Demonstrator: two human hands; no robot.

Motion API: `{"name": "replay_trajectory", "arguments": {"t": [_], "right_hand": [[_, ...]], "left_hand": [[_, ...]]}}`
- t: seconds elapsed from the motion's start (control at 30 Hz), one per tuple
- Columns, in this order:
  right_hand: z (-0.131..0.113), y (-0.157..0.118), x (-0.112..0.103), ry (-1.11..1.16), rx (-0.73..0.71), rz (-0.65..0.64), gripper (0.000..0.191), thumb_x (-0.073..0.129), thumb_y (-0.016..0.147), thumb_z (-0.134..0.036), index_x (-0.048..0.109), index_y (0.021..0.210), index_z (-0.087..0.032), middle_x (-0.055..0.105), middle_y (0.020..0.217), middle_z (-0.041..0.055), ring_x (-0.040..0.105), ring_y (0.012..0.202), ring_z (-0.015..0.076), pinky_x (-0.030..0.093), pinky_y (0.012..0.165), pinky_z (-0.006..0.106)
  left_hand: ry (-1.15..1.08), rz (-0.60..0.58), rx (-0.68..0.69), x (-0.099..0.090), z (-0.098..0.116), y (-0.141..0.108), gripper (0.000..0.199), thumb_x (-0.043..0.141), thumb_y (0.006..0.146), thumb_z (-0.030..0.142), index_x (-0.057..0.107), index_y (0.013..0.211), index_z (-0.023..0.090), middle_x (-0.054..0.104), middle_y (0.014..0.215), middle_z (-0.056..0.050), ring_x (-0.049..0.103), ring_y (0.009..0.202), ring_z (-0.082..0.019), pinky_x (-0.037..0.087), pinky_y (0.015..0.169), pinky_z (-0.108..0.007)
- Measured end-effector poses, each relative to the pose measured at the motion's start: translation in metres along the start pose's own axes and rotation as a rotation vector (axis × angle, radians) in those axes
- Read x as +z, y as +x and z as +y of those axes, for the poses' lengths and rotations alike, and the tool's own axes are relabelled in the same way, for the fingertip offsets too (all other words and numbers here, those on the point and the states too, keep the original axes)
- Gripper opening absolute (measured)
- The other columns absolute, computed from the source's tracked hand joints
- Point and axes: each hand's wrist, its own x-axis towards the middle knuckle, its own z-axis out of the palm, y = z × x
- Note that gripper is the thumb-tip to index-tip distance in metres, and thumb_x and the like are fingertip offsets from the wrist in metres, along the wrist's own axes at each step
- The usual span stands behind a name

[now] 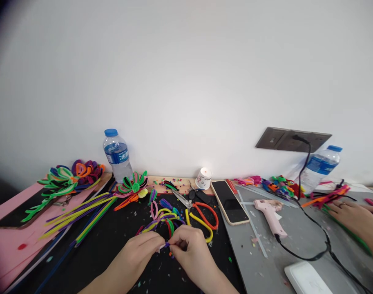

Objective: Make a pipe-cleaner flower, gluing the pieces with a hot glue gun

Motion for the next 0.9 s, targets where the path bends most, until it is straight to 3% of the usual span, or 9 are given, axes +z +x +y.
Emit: {"name": "replay_trajectory", "arguments": {"t": [0.9], "right_hand": [[0.0044, 0.0005, -0.0013, -0.004, 0.012, -0.033, 0.018, 0.053, 0.064, 0.000, 0.062, 0.062, -0.016, 0.056, 0.065, -0.0005, 0.052, 0.056, 0.0108, 0.038, 0.050, 0.019]], "left_hand": [[0.031, -0.049, -0.011, -0.0014, 0.0025, 0.0001, 0.021, 0.041, 0.087, 0.010, 0.055, 0.073, 0.017, 0.056, 0.070, 0.001, 0.051, 0.065, -0.012, 0.040, 0.060, -0.020]]}}
